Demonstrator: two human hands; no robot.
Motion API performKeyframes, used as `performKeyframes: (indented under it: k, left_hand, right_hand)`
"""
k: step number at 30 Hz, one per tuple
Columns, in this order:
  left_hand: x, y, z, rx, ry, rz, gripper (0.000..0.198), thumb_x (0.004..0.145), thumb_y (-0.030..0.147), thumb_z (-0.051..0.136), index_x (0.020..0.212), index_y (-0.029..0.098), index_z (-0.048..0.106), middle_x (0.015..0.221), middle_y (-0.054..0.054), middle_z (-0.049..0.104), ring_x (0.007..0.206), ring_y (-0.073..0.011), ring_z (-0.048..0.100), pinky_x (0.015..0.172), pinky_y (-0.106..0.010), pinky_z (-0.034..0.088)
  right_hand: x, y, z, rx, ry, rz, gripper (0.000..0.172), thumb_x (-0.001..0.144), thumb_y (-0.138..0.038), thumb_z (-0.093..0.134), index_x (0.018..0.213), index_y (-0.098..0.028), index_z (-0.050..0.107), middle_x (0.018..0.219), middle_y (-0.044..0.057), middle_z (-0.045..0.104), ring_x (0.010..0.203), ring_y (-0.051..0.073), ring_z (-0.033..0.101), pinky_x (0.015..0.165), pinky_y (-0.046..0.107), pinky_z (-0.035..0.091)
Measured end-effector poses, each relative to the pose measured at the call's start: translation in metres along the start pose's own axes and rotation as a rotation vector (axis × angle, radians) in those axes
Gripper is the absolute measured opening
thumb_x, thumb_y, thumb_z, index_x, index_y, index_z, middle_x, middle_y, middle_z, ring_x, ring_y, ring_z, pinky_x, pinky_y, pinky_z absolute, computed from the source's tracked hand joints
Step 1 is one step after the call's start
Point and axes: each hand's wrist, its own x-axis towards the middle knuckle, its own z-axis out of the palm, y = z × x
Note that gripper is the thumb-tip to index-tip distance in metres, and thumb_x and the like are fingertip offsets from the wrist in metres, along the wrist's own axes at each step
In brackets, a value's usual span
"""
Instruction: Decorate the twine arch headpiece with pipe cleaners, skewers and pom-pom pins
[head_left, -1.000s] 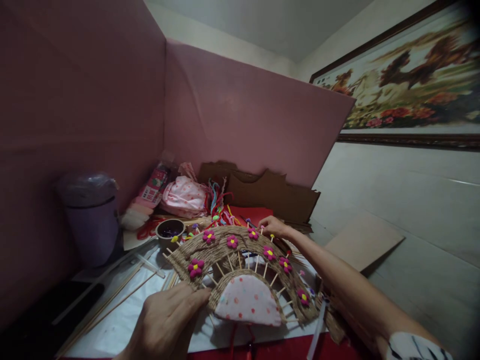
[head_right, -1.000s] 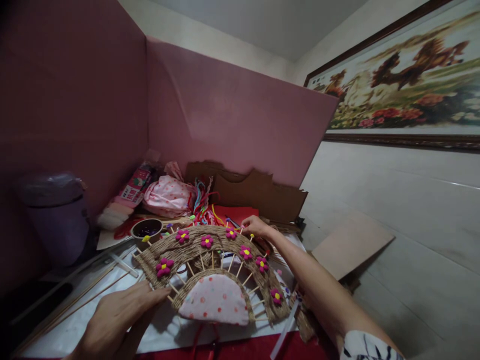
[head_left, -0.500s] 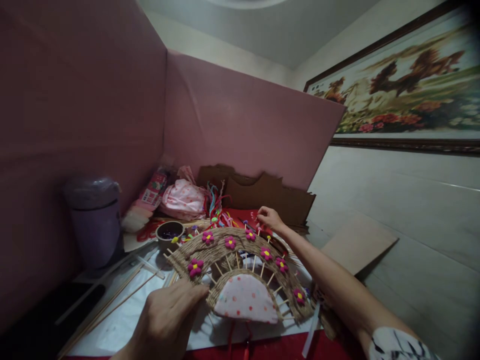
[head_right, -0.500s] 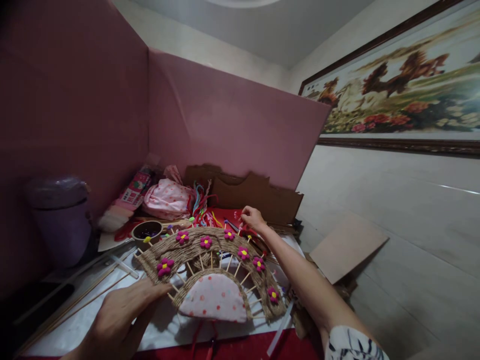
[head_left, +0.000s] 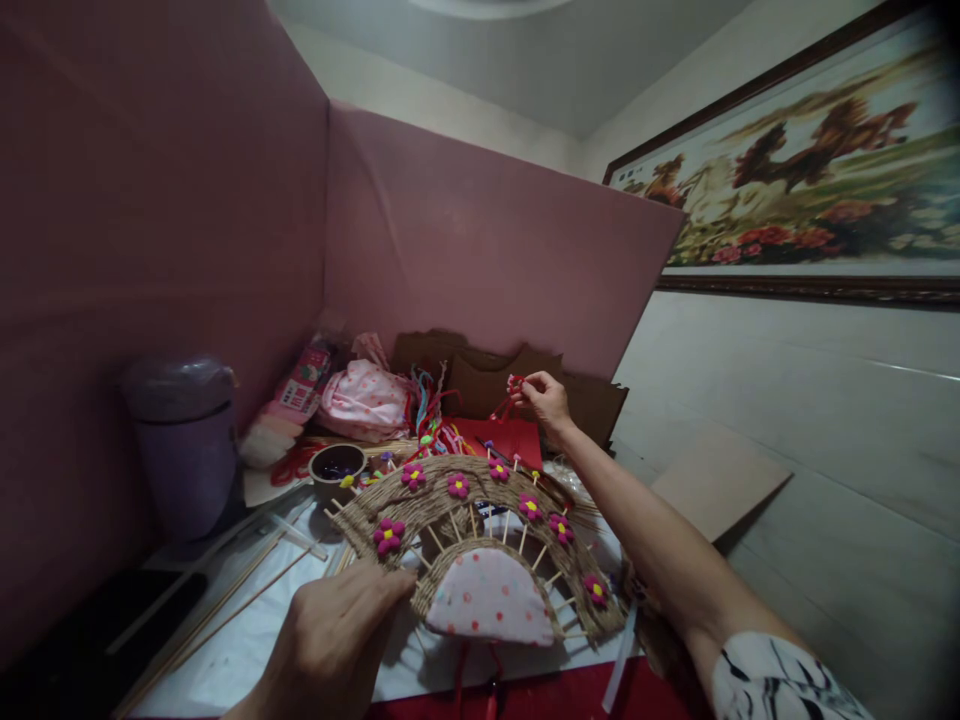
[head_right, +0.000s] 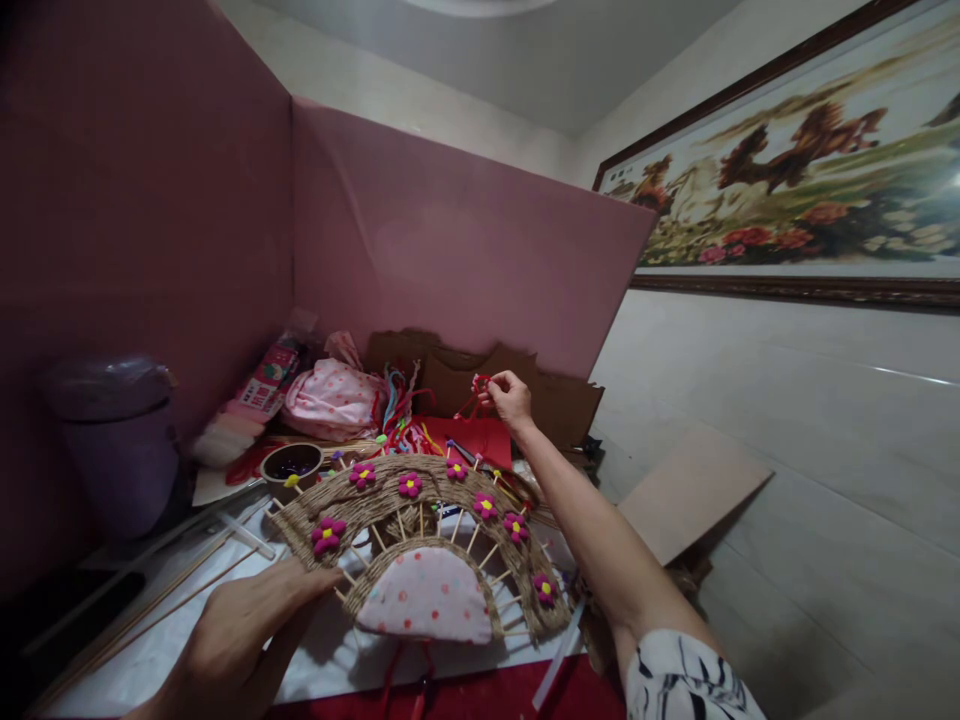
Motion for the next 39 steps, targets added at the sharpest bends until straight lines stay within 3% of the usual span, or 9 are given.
performKeyframes:
  k: [5,10,15,18,22,27,32,39]
  left_hand:
    - [0.0,0.0,-0.001,0.007,-0.004,0.006,0.021,0.084,0.006,0.044,0.097,0.011,0.061,0.067,-0.006,0.066,0.06,-0.0148,0.064,0.053,-0.025,0.051]
    - [0.0,0.001,-0.001,-0.008,0.007,-0.014,0.022,0.085,0.008,0.044,0.096,0.013,0.062,0.064,-0.004,0.064,0.056,-0.0124,0.062,0.053,-0.022,0.05]
    - [-0.002,0.0,0.0,-0.023,-0.017,-0.053,0.02,0.085,0.01,0.046,0.096,0.015,0.063,0.062,-0.003,0.063,0.055,-0.0124,0.061,0.053,-0.021,0.049]
    - [-0.001,0.0,-0.001,-0.048,-0.024,-0.072,0.022,0.086,0.011,0.044,0.097,0.016,0.062,0.061,-0.002,0.062,0.053,-0.0117,0.06,0.051,-0.02,0.048]
    - [0.0,0.0,-0.002,-0.071,-0.052,-0.058,0.023,0.087,0.01,0.041,0.099,0.016,0.06,0.059,0.0,0.06,0.05,-0.0104,0.057,0.047,-0.019,0.044]
    - [-0.003,-0.002,-0.002,-0.056,-0.063,-0.032,0.023,0.087,0.012,0.042,0.1,0.015,0.06,0.059,-0.001,0.061,0.049,-0.0111,0.056,0.045,-0.02,0.043]
    - [-0.001,-0.001,-0.004,-0.054,-0.031,-0.024,0.024,0.086,0.012,0.043,0.105,0.013,0.058,0.072,-0.008,0.067,0.068,-0.0164,0.065,0.06,-0.025,0.052]
    - [-0.004,-0.003,-0.004,-0.088,-0.067,-0.057,0.027,0.087,0.012,0.042,0.11,0.013,0.055,0.081,-0.012,0.068,0.073,-0.0172,0.065,0.058,-0.026,0.053]
  right_hand:
    - [0.007,-0.013,0.002,-0.129,0.019,-0.048,0.018,0.083,-0.034,0.044,0.09,-0.018,0.047,0.093,0.007,0.065,0.082,0.015,0.066,0.063,0.023,0.054]
    - [0.008,-0.018,0.011,-0.34,-0.108,-0.05,0.019,0.085,-0.027,0.045,0.098,-0.018,0.055,0.095,0.004,0.067,0.08,0.013,0.066,0.066,0.022,0.053]
    - [0.007,-0.014,0.012,-0.632,-0.166,-0.02,0.02,0.081,-0.016,0.056,0.1,-0.019,0.062,0.11,0.007,0.063,0.099,0.019,0.06,0.085,0.03,0.046]
    - [0.002,-0.007,0.013,-0.775,-0.233,0.028,0.014,0.085,-0.024,0.054,0.095,-0.018,0.063,0.102,0.006,0.064,0.098,0.02,0.059,0.086,0.035,0.046]
    - [-0.007,0.002,0.021,-0.909,-0.376,0.071,0.024,0.088,-0.032,0.053,0.106,-0.017,0.058,0.108,0.006,0.059,0.094,0.018,0.059,0.082,0.038,0.049]
    - [-0.007,0.012,0.04,-0.998,-0.495,0.062,0.027,0.089,-0.031,0.053,0.112,-0.018,0.055,0.115,0.007,0.056,0.098,0.019,0.057,0.082,0.038,0.049]
    - [0.005,0.016,0.054,-1.033,-0.551,0.058,0.028,0.089,-0.032,0.053,0.113,-0.018,0.054,0.115,0.007,0.056,0.098,0.019,0.057,0.082,0.039,0.049]
    - [0.011,0.017,0.075,-1.021,-0.624,0.095,0.029,0.089,-0.031,0.053,0.114,-0.017,0.053,0.115,0.007,0.056,0.097,0.019,0.058,0.081,0.038,0.05]
